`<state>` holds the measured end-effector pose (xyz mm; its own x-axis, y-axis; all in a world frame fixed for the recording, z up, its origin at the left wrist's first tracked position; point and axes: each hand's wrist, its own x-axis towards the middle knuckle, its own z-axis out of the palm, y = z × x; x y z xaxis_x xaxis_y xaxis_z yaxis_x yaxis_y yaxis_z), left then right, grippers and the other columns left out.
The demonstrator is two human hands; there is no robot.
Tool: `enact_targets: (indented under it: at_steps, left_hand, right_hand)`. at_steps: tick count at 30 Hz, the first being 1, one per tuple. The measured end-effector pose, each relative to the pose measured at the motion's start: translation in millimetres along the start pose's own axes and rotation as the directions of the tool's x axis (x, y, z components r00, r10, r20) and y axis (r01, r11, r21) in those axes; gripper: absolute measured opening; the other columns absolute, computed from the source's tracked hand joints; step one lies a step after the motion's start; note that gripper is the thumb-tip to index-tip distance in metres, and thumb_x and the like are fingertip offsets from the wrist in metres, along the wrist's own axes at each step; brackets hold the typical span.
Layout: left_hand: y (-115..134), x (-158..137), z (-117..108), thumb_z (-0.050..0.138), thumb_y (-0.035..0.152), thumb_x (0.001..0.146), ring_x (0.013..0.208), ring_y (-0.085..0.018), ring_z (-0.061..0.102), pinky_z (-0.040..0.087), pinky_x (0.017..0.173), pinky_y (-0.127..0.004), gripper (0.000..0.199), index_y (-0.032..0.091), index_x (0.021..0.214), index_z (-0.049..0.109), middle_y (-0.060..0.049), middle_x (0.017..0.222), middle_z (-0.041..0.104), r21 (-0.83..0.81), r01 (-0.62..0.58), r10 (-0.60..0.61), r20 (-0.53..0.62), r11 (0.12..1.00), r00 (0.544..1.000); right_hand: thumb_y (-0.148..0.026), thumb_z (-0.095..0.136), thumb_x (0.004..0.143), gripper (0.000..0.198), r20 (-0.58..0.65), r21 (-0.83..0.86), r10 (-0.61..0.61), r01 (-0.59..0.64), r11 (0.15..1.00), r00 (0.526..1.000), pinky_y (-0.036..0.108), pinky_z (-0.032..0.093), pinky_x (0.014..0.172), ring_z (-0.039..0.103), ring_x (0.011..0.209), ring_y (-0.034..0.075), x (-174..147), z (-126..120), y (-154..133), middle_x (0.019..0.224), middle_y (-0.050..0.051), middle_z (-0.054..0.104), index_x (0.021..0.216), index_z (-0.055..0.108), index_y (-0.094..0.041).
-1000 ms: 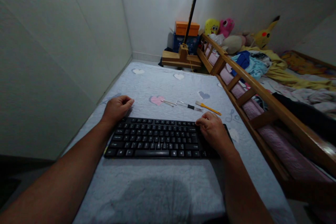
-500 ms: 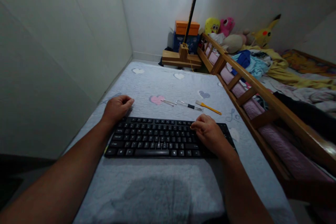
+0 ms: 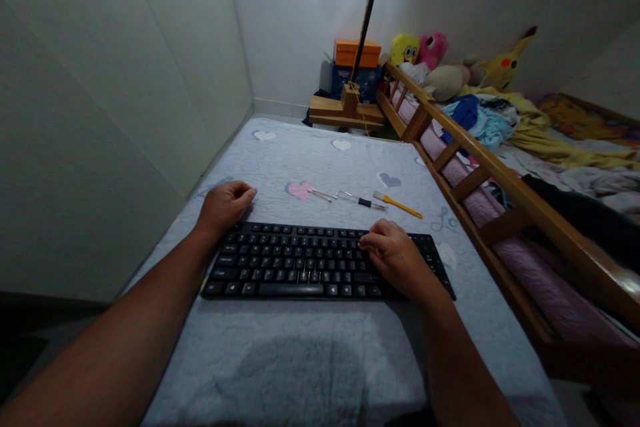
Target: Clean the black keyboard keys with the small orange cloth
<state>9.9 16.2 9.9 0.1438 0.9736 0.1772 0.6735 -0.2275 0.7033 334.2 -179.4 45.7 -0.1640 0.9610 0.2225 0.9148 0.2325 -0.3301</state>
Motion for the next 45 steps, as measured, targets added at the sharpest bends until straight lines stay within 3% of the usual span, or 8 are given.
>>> enact_targets:
  at_steps: [7,25,37,45]
  left_hand:
    - [0,0,1,0.054,0.050,0.074,0.067,-0.020,0.059,0.043,0.066,-0.032,0.032,0.021,0.070,0.065,-0.003,0.068,0.067,-0.009,0.000,0.000,-0.001,1.000,1.000]
    - [2,-1,0,0.054,0.051,0.073,0.065,-0.019,0.059,0.044,0.065,-0.031,0.032,0.020,0.071,0.065,-0.003,0.068,0.067,-0.017,0.018,-0.018,0.007,1.000,1.000]
    - [3,-1,0,0.055,0.048,0.073,0.066,-0.019,0.059,0.044,0.066,-0.030,0.031,0.019,0.072,0.066,-0.003,0.069,0.068,-0.017,0.022,-0.022,-0.001,1.000,1.000]
    - [1,0,0,0.055,0.050,0.073,0.065,-0.019,0.058,0.042,0.063,-0.031,0.032,0.020,0.073,0.065,-0.003,0.067,0.066,-0.019,0.014,-0.014,-0.006,1.000,1.000]
  right_hand:
    - [-0.004,0.059,0.084,0.021,0.020,-0.014,0.068,-0.068,0.998,0.997,0.031,0.043,0.074,0.054,0.080,0.018,-4,-7,10,0.085,0.005,0.059,0.085,0.073,-0.020]
    - [0.002,0.057,0.079,0.027,0.114,0.060,0.046,-0.053,0.997,0.992,0.028,0.043,0.071,0.056,0.082,0.016,-33,-11,-13,0.086,0.004,0.060,0.084,0.071,-0.019]
    - [-0.002,0.057,0.084,0.023,-0.001,0.073,0.056,-0.056,0.996,0.998,0.030,0.043,0.072,0.054,0.081,0.017,-47,-6,-23,0.088,0.005,0.058,0.090,0.070,-0.020]
    - [0.001,0.059,0.082,0.025,0.013,0.000,0.020,-0.020,1.000,1.000,0.030,0.039,0.072,0.051,0.081,0.017,-40,6,-41,0.087,0.004,0.058,0.085,0.071,-0.021]
